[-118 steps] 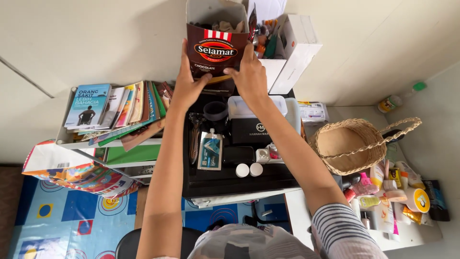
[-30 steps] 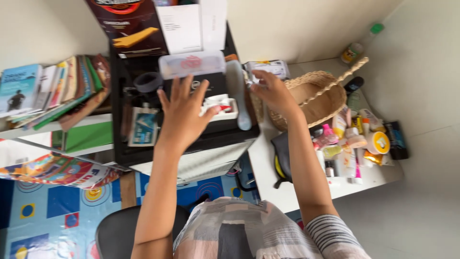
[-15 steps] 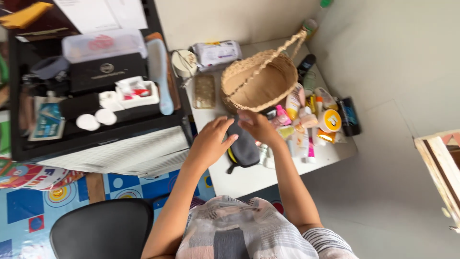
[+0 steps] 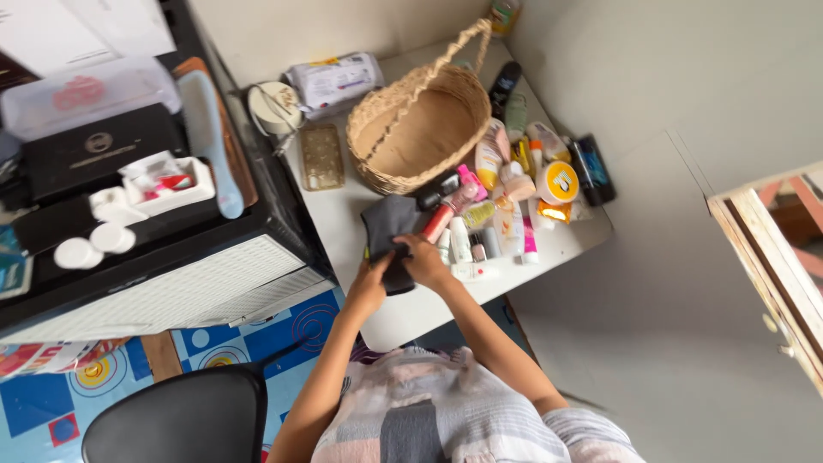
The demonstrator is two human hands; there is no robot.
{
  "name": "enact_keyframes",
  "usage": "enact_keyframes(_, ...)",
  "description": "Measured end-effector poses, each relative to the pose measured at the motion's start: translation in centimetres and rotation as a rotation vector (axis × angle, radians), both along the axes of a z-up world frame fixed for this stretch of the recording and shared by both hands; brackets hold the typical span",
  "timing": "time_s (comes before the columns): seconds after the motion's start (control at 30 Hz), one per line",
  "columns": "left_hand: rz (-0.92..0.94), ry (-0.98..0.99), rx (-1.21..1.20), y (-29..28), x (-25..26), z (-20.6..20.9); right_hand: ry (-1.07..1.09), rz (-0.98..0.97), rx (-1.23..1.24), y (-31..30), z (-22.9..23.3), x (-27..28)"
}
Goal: Organizing and tidying items on a desk, including boxes, a basket, and wiping the surface with a cloth
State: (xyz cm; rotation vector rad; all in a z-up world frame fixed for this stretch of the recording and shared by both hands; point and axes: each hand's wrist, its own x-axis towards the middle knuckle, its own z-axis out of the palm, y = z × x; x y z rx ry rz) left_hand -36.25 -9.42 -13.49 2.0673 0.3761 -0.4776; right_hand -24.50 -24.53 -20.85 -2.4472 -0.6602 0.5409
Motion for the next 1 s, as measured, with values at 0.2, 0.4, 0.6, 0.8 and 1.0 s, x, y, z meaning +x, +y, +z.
enact_keyframes(0.2,0.223,0.055,-0.047,0.2,0.3,-4.2,0.27,-0.088,0.254,2.0,1.2,-3.0)
enact_keyframes(0.4,0.475,-0.038,-0.411,-1.7,0.7,-2.2,0.748,-0.597,0.574,2.5,4.8,-3.2)
enact_keyframes(0.6,0.303,-0.218,-0.698,-3.2,2.4,0.1,0.985,-0.681,0.74,-1.7,8.8,-0.1)
enact_keyframes(0.8,0.271,-0.471,0.033,-3.6,10.3,-7.5,0.821,-0.694,0.663,-8.5,12.8,2.4)
enact_keyframes(1.0,0.273,-0.715,0.364,-8.8,17.8,-5.5,0.739,-0.733,0.66,-13.7,18.8,5.6)
